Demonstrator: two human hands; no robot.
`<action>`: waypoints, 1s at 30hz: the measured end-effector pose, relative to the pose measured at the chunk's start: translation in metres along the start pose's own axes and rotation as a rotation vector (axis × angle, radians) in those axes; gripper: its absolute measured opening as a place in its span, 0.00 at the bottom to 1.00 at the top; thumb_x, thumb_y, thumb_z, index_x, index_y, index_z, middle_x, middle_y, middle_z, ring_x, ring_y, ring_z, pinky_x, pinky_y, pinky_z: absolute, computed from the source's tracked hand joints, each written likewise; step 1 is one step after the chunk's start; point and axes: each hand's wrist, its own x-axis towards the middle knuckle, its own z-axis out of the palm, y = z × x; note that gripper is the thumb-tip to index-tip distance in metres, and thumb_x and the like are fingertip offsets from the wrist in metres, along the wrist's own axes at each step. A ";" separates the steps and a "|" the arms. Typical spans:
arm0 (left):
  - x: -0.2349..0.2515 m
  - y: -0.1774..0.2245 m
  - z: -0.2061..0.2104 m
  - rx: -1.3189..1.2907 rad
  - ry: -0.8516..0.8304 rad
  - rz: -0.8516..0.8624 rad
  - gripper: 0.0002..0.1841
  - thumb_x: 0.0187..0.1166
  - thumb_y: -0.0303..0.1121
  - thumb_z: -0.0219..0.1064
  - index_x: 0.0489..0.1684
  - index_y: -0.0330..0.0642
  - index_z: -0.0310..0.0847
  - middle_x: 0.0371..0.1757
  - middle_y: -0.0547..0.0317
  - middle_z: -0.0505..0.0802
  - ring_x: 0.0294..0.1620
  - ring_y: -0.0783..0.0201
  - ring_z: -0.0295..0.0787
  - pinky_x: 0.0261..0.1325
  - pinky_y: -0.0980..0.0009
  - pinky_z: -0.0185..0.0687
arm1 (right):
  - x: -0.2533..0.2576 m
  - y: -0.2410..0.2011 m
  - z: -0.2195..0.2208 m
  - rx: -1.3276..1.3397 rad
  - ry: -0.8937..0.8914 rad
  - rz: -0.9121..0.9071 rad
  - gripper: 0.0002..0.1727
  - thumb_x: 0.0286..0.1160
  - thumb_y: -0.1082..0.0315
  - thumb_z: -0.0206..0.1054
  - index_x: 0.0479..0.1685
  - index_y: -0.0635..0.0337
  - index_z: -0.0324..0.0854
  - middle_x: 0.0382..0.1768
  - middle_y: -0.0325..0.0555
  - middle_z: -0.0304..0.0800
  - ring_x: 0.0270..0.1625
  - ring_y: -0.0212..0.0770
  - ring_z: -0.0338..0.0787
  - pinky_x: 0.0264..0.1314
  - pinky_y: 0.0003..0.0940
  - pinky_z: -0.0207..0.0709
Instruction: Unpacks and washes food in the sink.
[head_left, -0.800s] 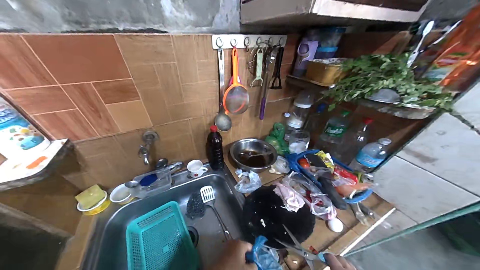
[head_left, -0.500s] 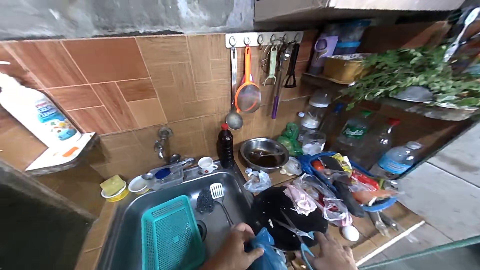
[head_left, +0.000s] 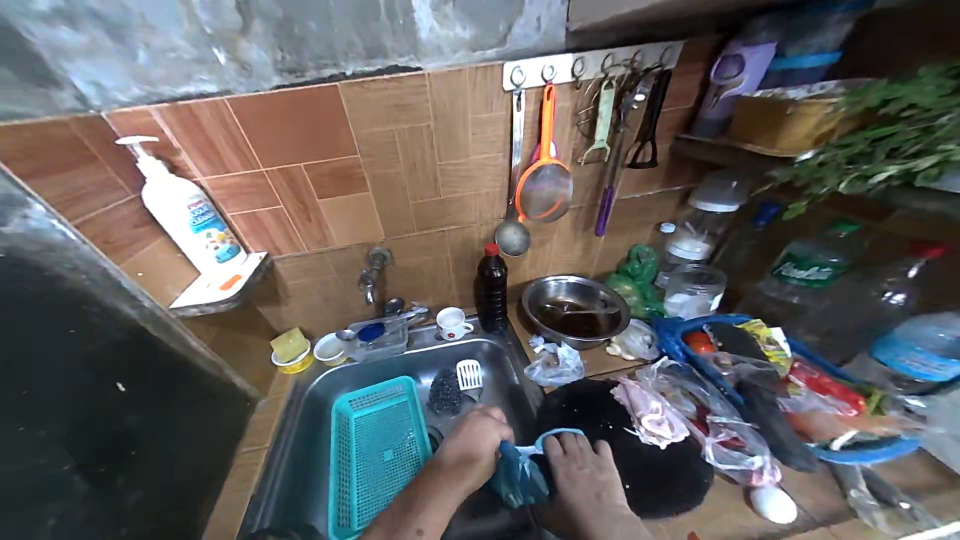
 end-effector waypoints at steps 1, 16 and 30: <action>0.005 -0.006 0.006 0.010 0.000 0.013 0.18 0.73 0.11 0.60 0.56 0.32 0.90 0.69 0.38 0.87 0.78 0.42 0.76 0.85 0.50 0.63 | 0.008 -0.002 0.004 0.006 -0.024 -0.003 0.57 0.54 0.34 0.80 0.82 0.64 0.69 0.78 0.63 0.76 0.82 0.63 0.74 0.82 0.67 0.60; 0.011 -0.037 0.049 -0.333 0.243 -0.005 0.12 0.79 0.21 0.66 0.54 0.31 0.91 0.63 0.41 0.93 0.70 0.50 0.87 0.80 0.58 0.74 | 0.041 -0.008 0.038 0.086 -0.172 -0.016 0.42 0.74 0.40 0.69 0.80 0.62 0.73 0.74 0.60 0.83 0.79 0.59 0.80 0.85 0.62 0.61; -0.025 -0.127 0.096 -0.459 0.122 -0.738 0.25 0.81 0.31 0.66 0.77 0.34 0.74 0.75 0.34 0.81 0.78 0.40 0.77 0.80 0.46 0.72 | 0.047 0.059 0.050 0.160 0.257 0.132 0.24 0.80 0.66 0.67 0.72 0.68 0.82 0.76 0.75 0.76 0.81 0.73 0.74 0.79 0.71 0.66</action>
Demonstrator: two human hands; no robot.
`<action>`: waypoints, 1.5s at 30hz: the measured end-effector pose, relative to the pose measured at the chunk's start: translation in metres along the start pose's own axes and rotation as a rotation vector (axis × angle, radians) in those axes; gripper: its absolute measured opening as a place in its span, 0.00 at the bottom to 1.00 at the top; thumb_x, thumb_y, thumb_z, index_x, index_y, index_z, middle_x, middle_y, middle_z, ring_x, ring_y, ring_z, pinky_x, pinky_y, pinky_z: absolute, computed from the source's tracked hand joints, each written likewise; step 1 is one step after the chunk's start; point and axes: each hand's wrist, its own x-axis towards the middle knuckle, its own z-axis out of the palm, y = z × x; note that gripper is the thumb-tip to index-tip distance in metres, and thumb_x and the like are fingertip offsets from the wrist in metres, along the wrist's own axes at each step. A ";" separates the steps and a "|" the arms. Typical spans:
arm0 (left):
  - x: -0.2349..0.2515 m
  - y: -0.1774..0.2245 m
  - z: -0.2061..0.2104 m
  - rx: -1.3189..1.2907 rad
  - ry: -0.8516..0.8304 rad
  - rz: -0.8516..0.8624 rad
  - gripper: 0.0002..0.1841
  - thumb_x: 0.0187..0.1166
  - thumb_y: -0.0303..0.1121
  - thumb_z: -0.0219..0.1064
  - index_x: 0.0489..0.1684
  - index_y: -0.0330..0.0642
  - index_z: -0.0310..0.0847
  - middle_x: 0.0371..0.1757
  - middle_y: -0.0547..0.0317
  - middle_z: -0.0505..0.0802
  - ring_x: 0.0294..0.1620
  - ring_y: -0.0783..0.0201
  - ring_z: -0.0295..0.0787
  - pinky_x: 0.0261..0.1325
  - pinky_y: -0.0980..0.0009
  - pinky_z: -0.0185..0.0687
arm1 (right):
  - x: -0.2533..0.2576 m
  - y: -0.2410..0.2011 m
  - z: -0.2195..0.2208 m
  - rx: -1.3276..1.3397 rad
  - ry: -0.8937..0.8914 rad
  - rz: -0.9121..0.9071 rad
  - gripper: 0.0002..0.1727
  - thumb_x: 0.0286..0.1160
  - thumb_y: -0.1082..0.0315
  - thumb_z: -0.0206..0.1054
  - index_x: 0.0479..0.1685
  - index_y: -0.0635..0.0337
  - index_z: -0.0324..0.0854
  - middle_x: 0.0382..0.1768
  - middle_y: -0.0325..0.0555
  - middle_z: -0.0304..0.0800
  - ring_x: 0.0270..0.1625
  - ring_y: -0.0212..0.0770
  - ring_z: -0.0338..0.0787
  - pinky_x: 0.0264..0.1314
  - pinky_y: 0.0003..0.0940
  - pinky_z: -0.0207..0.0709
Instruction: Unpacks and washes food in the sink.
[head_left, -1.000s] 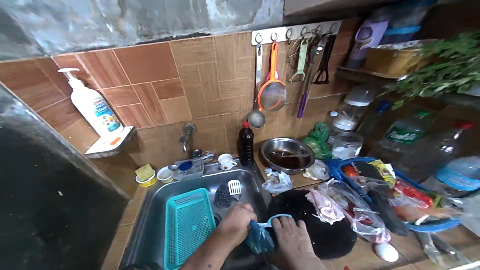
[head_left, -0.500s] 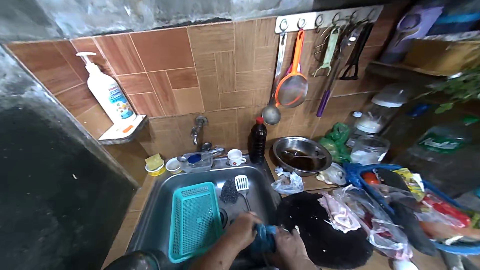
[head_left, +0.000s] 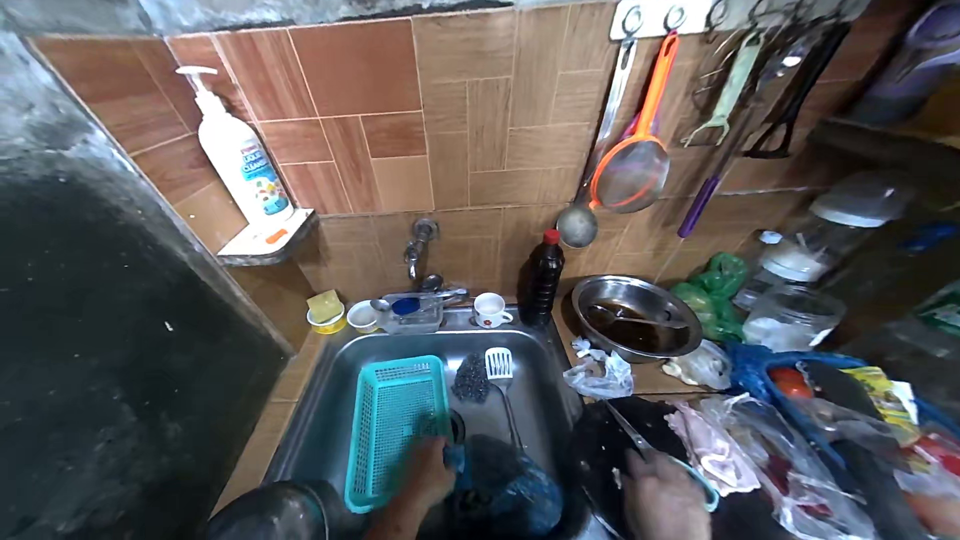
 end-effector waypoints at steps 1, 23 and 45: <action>-0.001 -0.007 0.010 0.028 -0.030 -0.050 0.27 0.80 0.38 0.69 0.75 0.34 0.76 0.72 0.35 0.84 0.75 0.41 0.80 0.78 0.44 0.74 | -0.002 -0.017 0.009 0.015 0.005 -0.160 0.22 0.79 0.65 0.69 0.69 0.65 0.85 0.72 0.71 0.81 0.77 0.71 0.78 0.78 0.68 0.70; -0.066 -0.041 -0.056 -0.872 -0.126 0.225 0.17 0.89 0.37 0.60 0.64 0.34 0.79 0.50 0.56 0.89 0.48 0.70 0.86 0.57 0.68 0.83 | 0.015 -0.139 -0.101 0.373 -0.302 -1.050 0.12 0.85 0.74 0.61 0.45 0.72 0.90 0.38 0.62 0.95 0.43 0.57 0.96 0.52 0.57 0.87; 0.030 -0.107 -0.026 -1.294 0.250 -0.728 0.21 0.88 0.30 0.59 0.74 0.26 0.70 0.67 0.31 0.81 0.62 0.44 0.82 0.62 0.50 0.81 | 0.200 -0.401 -0.093 -0.028 0.597 -0.714 0.26 0.94 0.61 0.51 0.87 0.60 0.69 0.87 0.57 0.69 0.94 0.63 0.57 0.90 0.73 0.44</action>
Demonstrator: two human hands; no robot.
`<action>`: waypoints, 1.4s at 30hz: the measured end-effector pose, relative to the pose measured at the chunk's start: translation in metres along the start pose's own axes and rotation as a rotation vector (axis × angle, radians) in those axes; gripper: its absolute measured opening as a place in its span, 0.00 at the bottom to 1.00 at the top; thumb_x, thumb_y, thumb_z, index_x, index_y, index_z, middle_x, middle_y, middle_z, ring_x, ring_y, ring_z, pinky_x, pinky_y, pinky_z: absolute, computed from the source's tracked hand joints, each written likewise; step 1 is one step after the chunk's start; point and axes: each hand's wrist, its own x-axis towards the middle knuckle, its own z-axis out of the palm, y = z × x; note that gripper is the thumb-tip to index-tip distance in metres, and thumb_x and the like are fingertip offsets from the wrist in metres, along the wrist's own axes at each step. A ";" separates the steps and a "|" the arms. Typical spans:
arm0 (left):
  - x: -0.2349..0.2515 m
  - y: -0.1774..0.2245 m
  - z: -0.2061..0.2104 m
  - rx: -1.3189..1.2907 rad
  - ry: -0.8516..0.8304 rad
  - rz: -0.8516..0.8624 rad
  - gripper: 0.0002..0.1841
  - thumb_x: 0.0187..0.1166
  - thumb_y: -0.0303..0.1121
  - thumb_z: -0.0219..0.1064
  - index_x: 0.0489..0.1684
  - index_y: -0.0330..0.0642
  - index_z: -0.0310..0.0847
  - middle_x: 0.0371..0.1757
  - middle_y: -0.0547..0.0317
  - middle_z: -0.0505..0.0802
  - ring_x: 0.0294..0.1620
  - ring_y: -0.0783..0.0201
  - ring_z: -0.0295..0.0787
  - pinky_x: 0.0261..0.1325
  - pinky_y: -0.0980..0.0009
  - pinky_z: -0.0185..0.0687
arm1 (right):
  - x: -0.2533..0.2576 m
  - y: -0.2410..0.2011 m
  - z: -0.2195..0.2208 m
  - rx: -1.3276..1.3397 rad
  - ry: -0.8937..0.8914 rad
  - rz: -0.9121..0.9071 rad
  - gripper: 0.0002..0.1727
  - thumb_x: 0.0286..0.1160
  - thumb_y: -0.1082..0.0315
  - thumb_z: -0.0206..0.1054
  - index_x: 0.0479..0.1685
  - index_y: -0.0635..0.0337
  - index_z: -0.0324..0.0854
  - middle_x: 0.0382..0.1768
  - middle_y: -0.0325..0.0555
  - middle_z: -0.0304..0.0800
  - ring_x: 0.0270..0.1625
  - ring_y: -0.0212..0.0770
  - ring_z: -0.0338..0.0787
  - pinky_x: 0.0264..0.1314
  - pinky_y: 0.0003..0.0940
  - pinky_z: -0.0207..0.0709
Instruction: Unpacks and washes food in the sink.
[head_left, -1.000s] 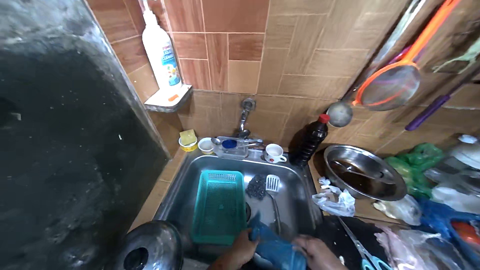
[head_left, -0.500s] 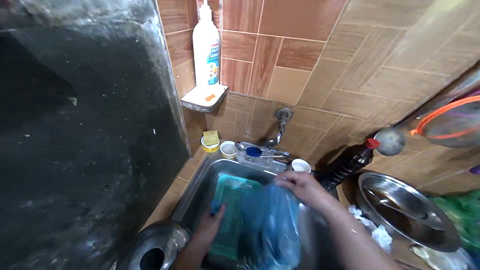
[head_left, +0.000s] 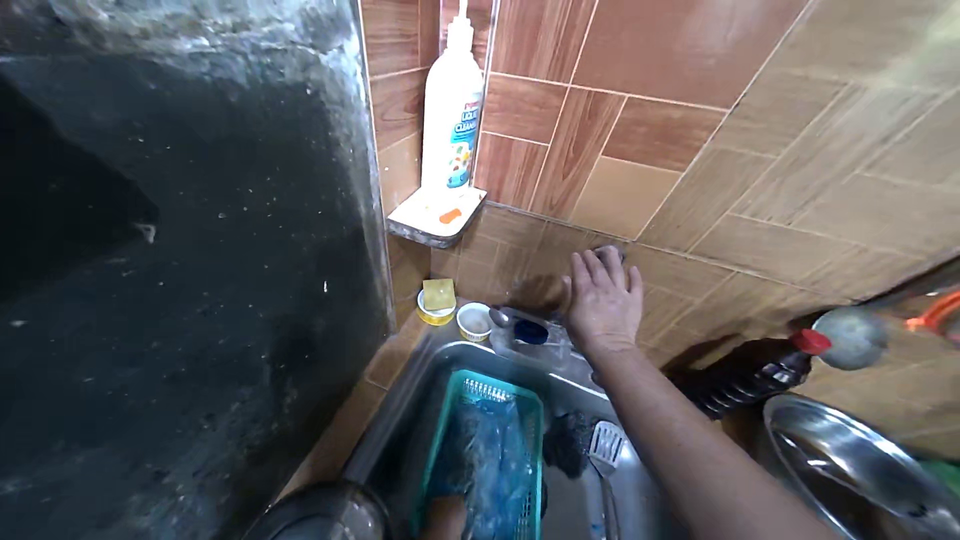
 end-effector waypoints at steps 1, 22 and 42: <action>0.005 0.000 0.004 -0.083 0.012 -0.040 0.20 0.88 0.28 0.58 0.73 0.24 0.70 0.68 0.31 0.80 0.63 0.44 0.80 0.62 0.50 0.80 | 0.002 0.009 -0.002 0.003 -0.021 0.037 0.26 0.93 0.65 0.51 0.86 0.59 0.70 0.86 0.56 0.71 0.93 0.62 0.58 0.89 0.73 0.47; -0.055 0.078 0.018 -0.170 -0.254 0.897 0.07 0.79 0.28 0.71 0.45 0.33 0.88 0.37 0.62 0.95 0.39 0.77 0.91 0.49 0.76 0.89 | -0.046 0.033 0.008 0.312 0.136 0.245 0.29 0.88 0.57 0.55 0.86 0.56 0.70 0.90 0.58 0.63 0.92 0.75 0.52 0.81 0.86 0.41; -0.057 0.157 -0.003 -0.008 -0.137 0.657 0.22 0.89 0.35 0.63 0.79 0.39 0.70 0.62 0.41 0.87 0.50 0.54 0.87 0.51 0.59 0.84 | -0.133 0.020 0.063 0.778 -0.764 0.476 0.13 0.82 0.65 0.66 0.52 0.67 0.88 0.50 0.58 0.92 0.57 0.50 0.90 0.67 0.53 0.78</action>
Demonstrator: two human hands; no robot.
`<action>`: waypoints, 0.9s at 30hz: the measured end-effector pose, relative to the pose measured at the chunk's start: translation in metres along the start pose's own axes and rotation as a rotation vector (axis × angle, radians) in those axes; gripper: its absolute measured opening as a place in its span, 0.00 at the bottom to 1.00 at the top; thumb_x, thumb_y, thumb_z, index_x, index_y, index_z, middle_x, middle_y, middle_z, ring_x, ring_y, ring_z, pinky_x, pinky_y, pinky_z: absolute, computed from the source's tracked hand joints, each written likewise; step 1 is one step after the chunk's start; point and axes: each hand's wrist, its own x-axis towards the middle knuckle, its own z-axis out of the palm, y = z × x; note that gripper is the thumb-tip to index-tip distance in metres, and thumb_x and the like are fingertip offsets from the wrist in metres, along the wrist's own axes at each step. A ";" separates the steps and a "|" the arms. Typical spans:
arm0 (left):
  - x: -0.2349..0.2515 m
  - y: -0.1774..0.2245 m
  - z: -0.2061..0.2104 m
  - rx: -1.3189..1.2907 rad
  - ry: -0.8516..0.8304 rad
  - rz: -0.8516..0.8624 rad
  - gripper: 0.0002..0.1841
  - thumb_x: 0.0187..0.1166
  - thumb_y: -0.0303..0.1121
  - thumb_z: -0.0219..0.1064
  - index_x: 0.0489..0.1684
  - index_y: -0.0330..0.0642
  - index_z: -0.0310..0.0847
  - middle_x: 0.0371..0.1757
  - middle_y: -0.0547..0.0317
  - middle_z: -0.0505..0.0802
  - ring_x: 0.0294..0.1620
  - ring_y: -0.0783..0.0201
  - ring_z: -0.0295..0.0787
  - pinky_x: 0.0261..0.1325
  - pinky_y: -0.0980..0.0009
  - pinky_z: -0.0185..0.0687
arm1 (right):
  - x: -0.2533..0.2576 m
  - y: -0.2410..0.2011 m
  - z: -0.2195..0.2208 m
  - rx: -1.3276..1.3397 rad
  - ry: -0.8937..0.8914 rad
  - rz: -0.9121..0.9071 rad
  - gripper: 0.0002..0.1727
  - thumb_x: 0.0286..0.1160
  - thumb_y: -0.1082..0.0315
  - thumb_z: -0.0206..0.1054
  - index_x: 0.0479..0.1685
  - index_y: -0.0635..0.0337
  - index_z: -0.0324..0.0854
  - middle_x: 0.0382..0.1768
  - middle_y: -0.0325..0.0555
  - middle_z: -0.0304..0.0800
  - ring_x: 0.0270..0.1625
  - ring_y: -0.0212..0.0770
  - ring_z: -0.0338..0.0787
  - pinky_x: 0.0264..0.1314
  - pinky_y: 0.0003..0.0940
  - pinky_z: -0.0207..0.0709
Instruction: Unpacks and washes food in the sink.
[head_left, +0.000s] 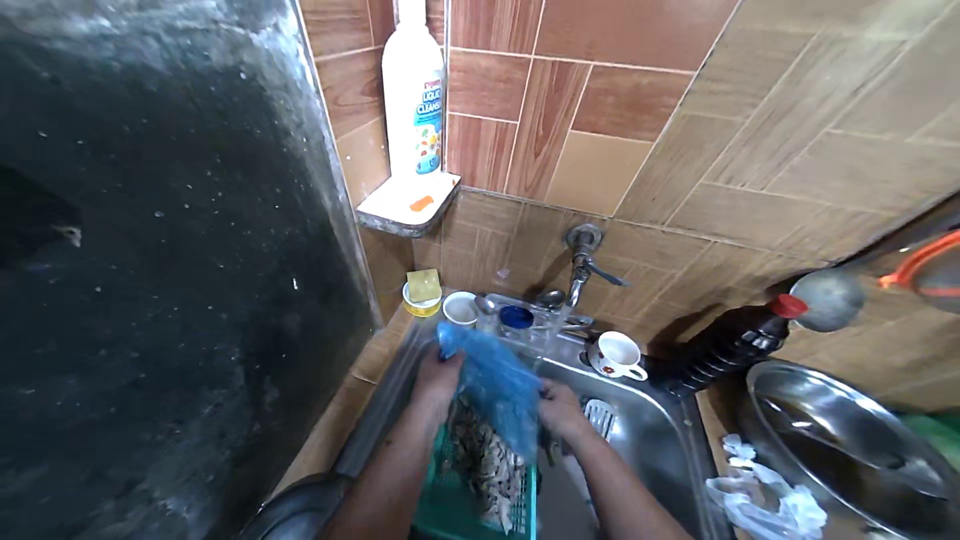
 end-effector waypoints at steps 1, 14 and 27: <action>0.006 -0.013 0.003 0.091 0.009 -0.050 0.23 0.89 0.37 0.63 0.79 0.36 0.70 0.64 0.38 0.86 0.56 0.50 0.87 0.57 0.55 0.84 | 0.006 -0.002 -0.004 0.007 0.025 0.011 0.14 0.83 0.62 0.68 0.42 0.68 0.86 0.41 0.56 0.88 0.48 0.48 0.85 0.58 0.50 0.76; 0.047 -0.058 0.056 0.068 0.004 -0.278 0.21 0.88 0.36 0.64 0.75 0.37 0.75 0.65 0.40 0.86 0.56 0.52 0.86 0.54 0.58 0.82 | 0.052 -0.011 -0.039 0.100 0.311 0.201 0.17 0.88 0.60 0.65 0.58 0.68 0.84 0.58 0.65 0.88 0.64 0.59 0.86 0.71 0.58 0.74; 0.056 -0.050 0.080 -0.221 -0.226 -0.385 0.21 0.83 0.39 0.69 0.70 0.39 0.77 0.60 0.45 0.88 0.55 0.56 0.85 0.52 0.60 0.82 | 0.055 -0.003 -0.062 0.136 0.279 0.234 0.17 0.93 0.62 0.56 0.60 0.68 0.83 0.56 0.63 0.90 0.59 0.56 0.90 0.66 0.55 0.78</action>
